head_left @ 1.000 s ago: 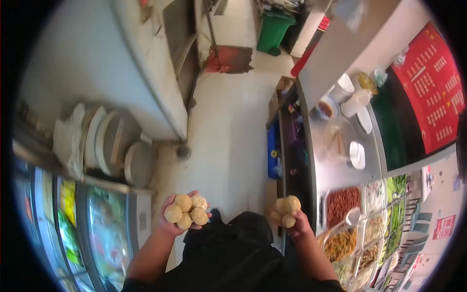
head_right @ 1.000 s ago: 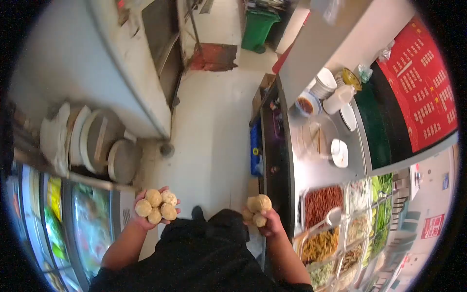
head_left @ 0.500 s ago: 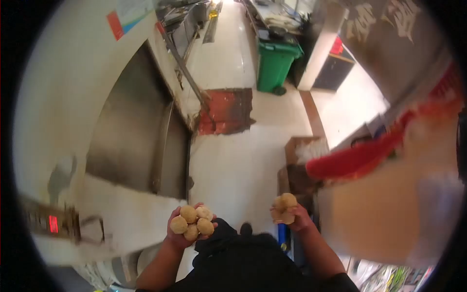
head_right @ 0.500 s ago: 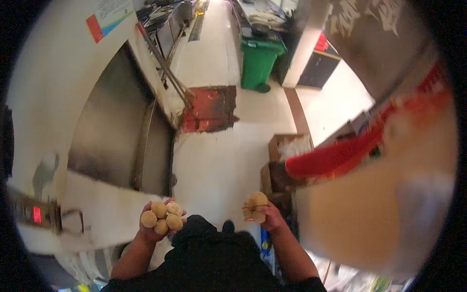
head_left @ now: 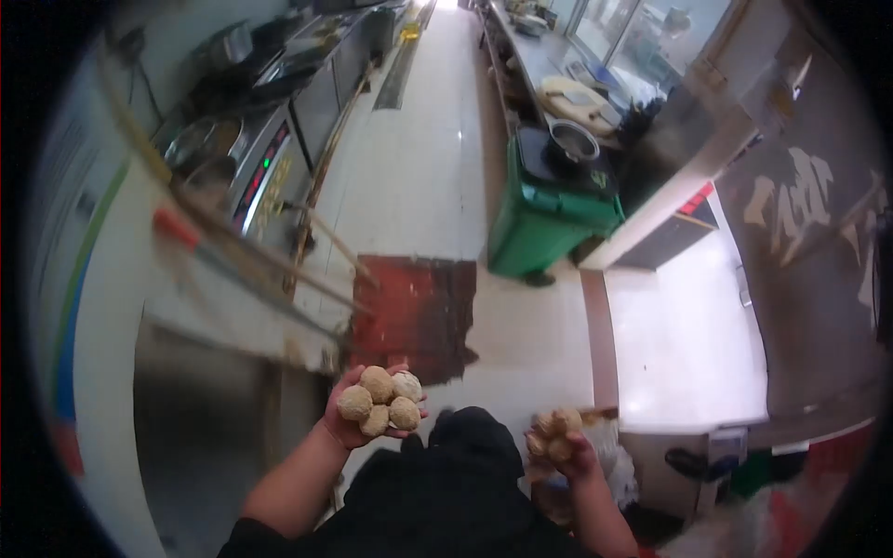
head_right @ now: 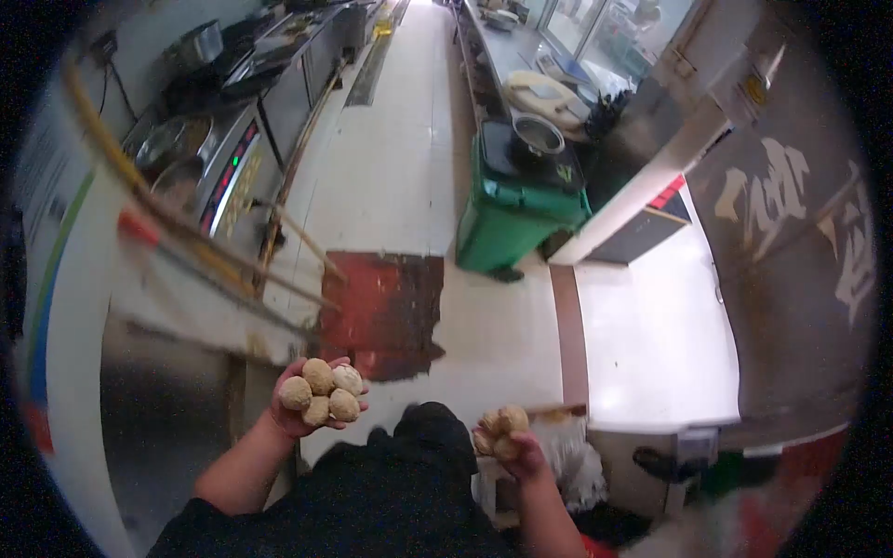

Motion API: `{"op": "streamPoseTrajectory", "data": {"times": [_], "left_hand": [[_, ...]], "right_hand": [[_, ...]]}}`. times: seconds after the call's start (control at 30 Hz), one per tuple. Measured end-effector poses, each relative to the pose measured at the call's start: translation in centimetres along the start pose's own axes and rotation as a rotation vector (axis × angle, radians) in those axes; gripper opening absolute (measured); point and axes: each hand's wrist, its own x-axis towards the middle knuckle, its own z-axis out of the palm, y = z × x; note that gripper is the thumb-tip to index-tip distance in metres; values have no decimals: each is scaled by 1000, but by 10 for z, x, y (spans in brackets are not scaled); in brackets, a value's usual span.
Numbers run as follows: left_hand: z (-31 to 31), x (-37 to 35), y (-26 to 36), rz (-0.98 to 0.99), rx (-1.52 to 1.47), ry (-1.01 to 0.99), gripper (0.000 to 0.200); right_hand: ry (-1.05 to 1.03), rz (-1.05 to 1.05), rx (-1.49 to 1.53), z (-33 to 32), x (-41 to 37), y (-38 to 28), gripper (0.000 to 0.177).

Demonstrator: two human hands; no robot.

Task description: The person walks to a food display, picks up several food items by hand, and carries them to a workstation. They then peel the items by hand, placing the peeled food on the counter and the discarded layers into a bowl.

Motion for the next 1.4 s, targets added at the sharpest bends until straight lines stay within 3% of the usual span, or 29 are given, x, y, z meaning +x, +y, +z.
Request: {"op": "streamPoseTrajectory", "data": {"times": [0.17,0.27,0.4,0.53,0.63,0.73,0.87,1.0,1.1,1.2,1.4], "left_hand": [[39,146,167,35,47,11,68],[76,219,256,101,-86,-76,65],[134,278,377,253,-86,52,64],[166,353,518,354,-46,58,66],[182,424,635,391,-46,73,67],[202,506,773,335,-10,41,67],[269,633,917,234,-46,35,68],[320,769,1068,144,20,-10,68],[334,841,1178,148,10,-23,69],[364,929,1268,231,-16,-55,68],[423,1037,1465,334,-129,18,69]], "right_hand": [[42,14,-63,20,192,-113,60],[-76,33,-124,33,357,-177,64],[-206,251,-255,138,557,-264,67],[-371,302,-334,201,762,-331,74],[-339,235,-276,235,893,-375,72],[-331,214,-185,227,998,-419,70],[23,122,-97,231,1081,-497,70],[146,104,-43,207,1202,-588,65],[167,38,-36,210,1325,-631,64],[117,99,-86,238,1483,-694,63],[-114,218,-201,374,1822,-804,63]]}}
